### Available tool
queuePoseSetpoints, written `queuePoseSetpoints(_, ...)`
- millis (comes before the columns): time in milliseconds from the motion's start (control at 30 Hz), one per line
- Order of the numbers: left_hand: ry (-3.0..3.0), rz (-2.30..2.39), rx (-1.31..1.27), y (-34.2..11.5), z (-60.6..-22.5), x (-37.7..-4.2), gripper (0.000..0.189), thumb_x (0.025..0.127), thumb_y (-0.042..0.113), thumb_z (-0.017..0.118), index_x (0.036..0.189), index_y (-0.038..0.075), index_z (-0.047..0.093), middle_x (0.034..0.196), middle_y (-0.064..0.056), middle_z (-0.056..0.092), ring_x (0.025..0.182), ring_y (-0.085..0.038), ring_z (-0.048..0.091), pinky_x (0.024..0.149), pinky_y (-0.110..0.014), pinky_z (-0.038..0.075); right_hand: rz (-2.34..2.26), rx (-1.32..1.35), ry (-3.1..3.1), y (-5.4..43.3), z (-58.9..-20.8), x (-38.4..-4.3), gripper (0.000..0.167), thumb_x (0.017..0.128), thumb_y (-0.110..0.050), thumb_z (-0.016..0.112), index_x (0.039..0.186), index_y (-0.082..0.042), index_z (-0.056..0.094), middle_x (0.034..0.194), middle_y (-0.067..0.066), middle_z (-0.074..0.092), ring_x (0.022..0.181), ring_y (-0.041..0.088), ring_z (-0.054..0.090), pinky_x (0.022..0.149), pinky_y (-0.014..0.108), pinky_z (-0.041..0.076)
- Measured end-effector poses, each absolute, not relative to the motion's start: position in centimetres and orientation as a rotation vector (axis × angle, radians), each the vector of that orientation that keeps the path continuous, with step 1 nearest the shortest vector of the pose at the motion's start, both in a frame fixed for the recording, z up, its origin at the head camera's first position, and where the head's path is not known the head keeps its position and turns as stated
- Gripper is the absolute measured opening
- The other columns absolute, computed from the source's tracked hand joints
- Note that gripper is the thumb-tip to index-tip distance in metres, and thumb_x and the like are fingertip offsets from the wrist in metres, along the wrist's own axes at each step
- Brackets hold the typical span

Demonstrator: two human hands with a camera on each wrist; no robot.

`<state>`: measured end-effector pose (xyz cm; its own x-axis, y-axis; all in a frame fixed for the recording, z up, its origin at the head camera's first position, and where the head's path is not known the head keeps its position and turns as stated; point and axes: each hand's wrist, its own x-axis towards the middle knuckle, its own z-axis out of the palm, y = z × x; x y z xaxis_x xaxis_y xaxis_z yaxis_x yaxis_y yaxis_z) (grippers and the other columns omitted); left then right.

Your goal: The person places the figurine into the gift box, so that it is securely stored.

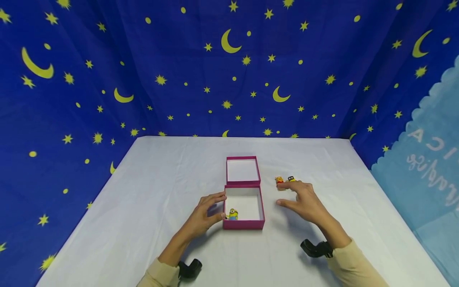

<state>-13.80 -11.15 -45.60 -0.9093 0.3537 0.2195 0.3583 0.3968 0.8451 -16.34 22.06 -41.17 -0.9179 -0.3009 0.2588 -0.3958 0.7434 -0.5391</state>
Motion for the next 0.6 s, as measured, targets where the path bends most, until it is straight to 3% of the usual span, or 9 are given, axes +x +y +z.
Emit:
queuePoseSetpoints(267,-2.610,-1.558,-0.684,-11.2,-46.2,-14.0,0.046,0.086,0.021,0.068,0.129,0.009,0.057,0.143,-0.002,0.048,0.127,-0.023,0.039,0.104,-0.047,0.034,0.910,0.474,-2.783,23.3,-42.0,-16.3,0.054,0.078,-0.029,0.077,0.123,-0.007,0.059,0.121,0.013,0.064,0.114,0.031,0.053,0.097,0.047,0.027)
queuePoseSetpoints(600,-2.611,-1.553,-0.687,-11.2,-46.1,-14.0,0.048,0.085,0.022,0.069,0.129,0.009,0.056,0.144,-0.001,0.048,0.127,-0.023,0.039,0.104,-0.048,0.033,0.936,0.453,-2.736,25.1,-42.8,-16.2,0.055,0.079,-0.027,0.076,0.125,-0.006,0.056,0.116,0.016,0.063,0.114,0.033,0.050,0.094,0.047,0.026)
